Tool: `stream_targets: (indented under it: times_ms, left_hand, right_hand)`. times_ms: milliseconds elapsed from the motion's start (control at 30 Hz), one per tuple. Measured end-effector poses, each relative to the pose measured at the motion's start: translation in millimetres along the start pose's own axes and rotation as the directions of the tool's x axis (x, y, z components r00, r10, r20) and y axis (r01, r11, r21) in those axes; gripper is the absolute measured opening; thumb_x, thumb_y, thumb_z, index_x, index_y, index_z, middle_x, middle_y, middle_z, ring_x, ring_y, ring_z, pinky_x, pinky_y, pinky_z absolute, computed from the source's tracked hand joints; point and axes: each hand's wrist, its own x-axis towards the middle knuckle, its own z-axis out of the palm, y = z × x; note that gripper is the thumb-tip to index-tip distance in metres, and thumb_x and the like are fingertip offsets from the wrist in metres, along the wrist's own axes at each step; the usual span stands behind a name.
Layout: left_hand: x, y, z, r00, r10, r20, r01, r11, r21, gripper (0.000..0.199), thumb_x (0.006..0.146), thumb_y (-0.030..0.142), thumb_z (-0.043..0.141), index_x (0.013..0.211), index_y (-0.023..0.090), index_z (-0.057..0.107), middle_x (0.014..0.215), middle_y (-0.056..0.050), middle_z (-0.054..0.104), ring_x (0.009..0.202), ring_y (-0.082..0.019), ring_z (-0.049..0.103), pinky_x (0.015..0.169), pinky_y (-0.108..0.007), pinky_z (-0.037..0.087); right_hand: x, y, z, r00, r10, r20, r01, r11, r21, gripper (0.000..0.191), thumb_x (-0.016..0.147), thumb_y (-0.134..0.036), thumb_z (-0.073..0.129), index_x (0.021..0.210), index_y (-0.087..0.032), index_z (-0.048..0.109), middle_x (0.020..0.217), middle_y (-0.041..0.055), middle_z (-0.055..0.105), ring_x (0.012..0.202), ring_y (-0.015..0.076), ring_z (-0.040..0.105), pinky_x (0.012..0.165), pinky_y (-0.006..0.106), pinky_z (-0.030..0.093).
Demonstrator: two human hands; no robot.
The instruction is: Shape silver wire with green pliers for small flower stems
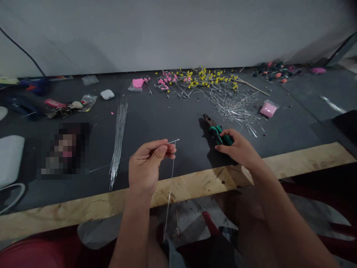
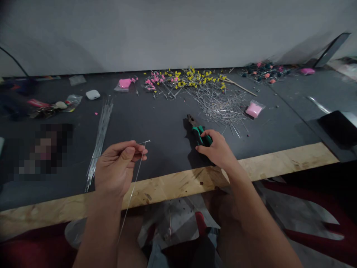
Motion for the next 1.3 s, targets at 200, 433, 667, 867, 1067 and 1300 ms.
stream_targets:
  times_ms: [200, 433, 667, 867, 1067, 1300]
  left_hand:
    - [0.8, 1.4, -0.9, 1.000, -0.008, 0.001, 0.008, 1.000, -0.028, 0.011, 0.072, 0.027, 0.076, 0.079, 0.022, 0.071, 0.071, 0.000, 0.073, 0.065, -0.015, 0.069, 0.055, -0.025, 0.055]
    - [1.1, 5.0, 0.4, 0.998, -0.056, -0.025, 0.054, 0.997, -0.060, 0.011, 0.070, 0.026, 0.077, 0.077, 0.021, 0.071, 0.066, 0.000, 0.072, 0.061, -0.014, 0.068, 0.050, -0.022, 0.053]
    - [0.6, 4.8, 0.3, 0.997, -0.077, -0.023, 0.076, 0.996, -0.051, 0.008, 0.071, 0.025, 0.076, 0.077, 0.021, 0.072, 0.065, 0.000, 0.072, 0.060, -0.014, 0.068, 0.048, -0.022, 0.053]
    - [1.6, 2.6, 2.4, 0.994, -0.082, -0.070, 0.081, 0.997, -0.016, 0.008, 0.072, 0.024, 0.074, 0.078, 0.020, 0.071, 0.066, 0.000, 0.071, 0.060, -0.014, 0.067, 0.049, -0.022, 0.052]
    - [3.1, 1.5, 4.3, 0.992, -0.082, -0.101, 0.083, 0.996, 0.009, 0.012, 0.071, 0.027, 0.075, 0.079, 0.019, 0.069, 0.065, 0.000, 0.071, 0.058, -0.013, 0.066, 0.048, -0.022, 0.052]
    - [2.0, 0.5, 2.1, 0.992, -0.081, -0.097, 0.081, 0.997, -0.004, 0.010, 0.072, 0.024, 0.074, 0.080, 0.019, 0.069, 0.067, 0.000, 0.071, 0.060, -0.013, 0.066, 0.049, -0.022, 0.052]
  right_hand:
    - [-38.5, -29.0, -4.6, 0.932, 0.178, 0.316, -0.332, 0.771, 0.544, 0.019, 0.071, -0.031, 0.064, 0.089, -0.024, 0.061, 0.085, 0.0004, 0.064, 0.067, 0.0182, 0.062, 0.056, 0.027, 0.044]
    - [-64.4, -45.5, 1.0, 0.822, -0.064, 0.566, -0.315, 0.777, 0.545, 0.029, 0.073, -0.023, 0.066, 0.103, -0.025, 0.067, 0.098, 0.0009, 0.067, 0.092, 0.0194, 0.061, 0.087, 0.031, 0.044]
    - [-71.1, -50.5, 0.2, 0.775, -0.175, 0.608, -0.238, 0.810, 0.536, 0.044, 0.076, -0.020, 0.064, 0.120, -0.027, 0.062, 0.117, 0.0015, 0.061, 0.111, 0.0226, 0.054, 0.095, 0.032, 0.040]
    - [-71.1, -53.0, 0.8, 0.768, -0.254, 0.588, -0.166, 0.808, 0.566, 0.046, 0.075, -0.018, 0.064, 0.120, -0.029, 0.062, 0.123, 0.0018, 0.059, 0.113, 0.0232, 0.054, 0.096, 0.033, 0.041]
    - [-70.6, -51.9, 2.0, 0.774, -0.277, 0.570, -0.103, 0.832, 0.545, 0.045, 0.076, -0.016, 0.062, 0.119, -0.028, 0.061, 0.125, 0.0022, 0.057, 0.112, 0.0227, 0.053, 0.095, 0.033, 0.041]
    - [-69.2, -56.8, 2.8, 0.775, -0.293, 0.560, -0.070, 0.840, 0.538, 0.035, 0.075, -0.012, 0.059, 0.106, -0.025, 0.064, 0.114, 0.0013, 0.057, 0.105, 0.0189, 0.053, 0.089, 0.028, 0.040]
